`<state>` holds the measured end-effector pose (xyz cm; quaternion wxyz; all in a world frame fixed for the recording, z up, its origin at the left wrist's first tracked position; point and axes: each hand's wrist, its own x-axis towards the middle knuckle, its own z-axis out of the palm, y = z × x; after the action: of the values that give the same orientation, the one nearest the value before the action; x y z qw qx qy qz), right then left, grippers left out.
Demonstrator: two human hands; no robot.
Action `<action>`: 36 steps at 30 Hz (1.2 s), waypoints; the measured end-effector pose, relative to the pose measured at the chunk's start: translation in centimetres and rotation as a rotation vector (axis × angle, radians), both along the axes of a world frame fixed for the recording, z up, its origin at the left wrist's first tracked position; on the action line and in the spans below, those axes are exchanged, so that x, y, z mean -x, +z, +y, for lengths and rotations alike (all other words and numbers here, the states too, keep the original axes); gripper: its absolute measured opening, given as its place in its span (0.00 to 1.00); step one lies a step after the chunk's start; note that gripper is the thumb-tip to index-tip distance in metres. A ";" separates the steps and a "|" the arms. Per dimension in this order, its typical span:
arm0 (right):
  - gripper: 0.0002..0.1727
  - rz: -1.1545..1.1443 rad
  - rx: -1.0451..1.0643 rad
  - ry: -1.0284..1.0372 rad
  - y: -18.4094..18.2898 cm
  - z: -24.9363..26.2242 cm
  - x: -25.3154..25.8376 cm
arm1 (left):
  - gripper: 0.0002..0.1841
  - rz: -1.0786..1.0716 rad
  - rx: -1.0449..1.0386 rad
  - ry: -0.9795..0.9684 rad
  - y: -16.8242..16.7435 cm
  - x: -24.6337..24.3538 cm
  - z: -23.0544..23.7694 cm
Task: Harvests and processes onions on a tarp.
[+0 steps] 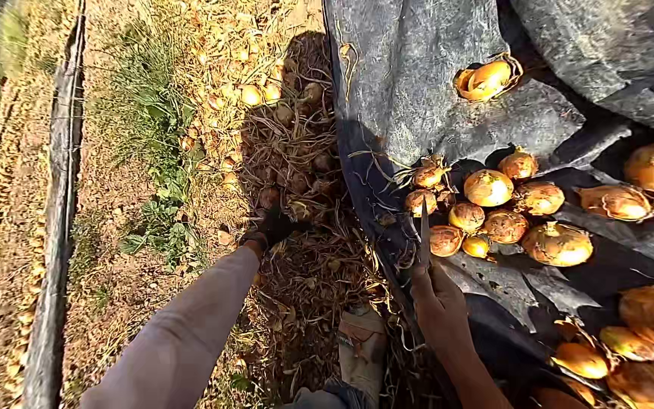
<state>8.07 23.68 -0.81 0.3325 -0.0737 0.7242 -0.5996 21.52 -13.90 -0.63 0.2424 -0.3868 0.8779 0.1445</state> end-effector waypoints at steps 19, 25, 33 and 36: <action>0.30 -0.193 0.217 0.291 1.4 -0.6 -0.4 | 0.14 -0.010 -0.349 -0.474 11.7 8.5 12.6; 0.47 -0.249 -0.093 0.306 -0.2 -0.2 -0.3 | 0.10 0.269 -0.422 -0.481 12.7 6.8 15.4; 0.27 0.064 0.103 0.080 0.6 -0.3 -2.7 | 0.13 -0.103 -0.222 -0.531 9.7 6.8 15.5; 0.18 -0.044 0.195 -0.217 1.5 0.3 0.4 | 0.17 -0.147 0.015 -0.111 6.0 5.6 7.1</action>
<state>7.68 23.97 0.71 0.2727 -0.0140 0.6589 -0.7009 15.92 -6.83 5.39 0.3109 -0.3490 0.8789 0.0957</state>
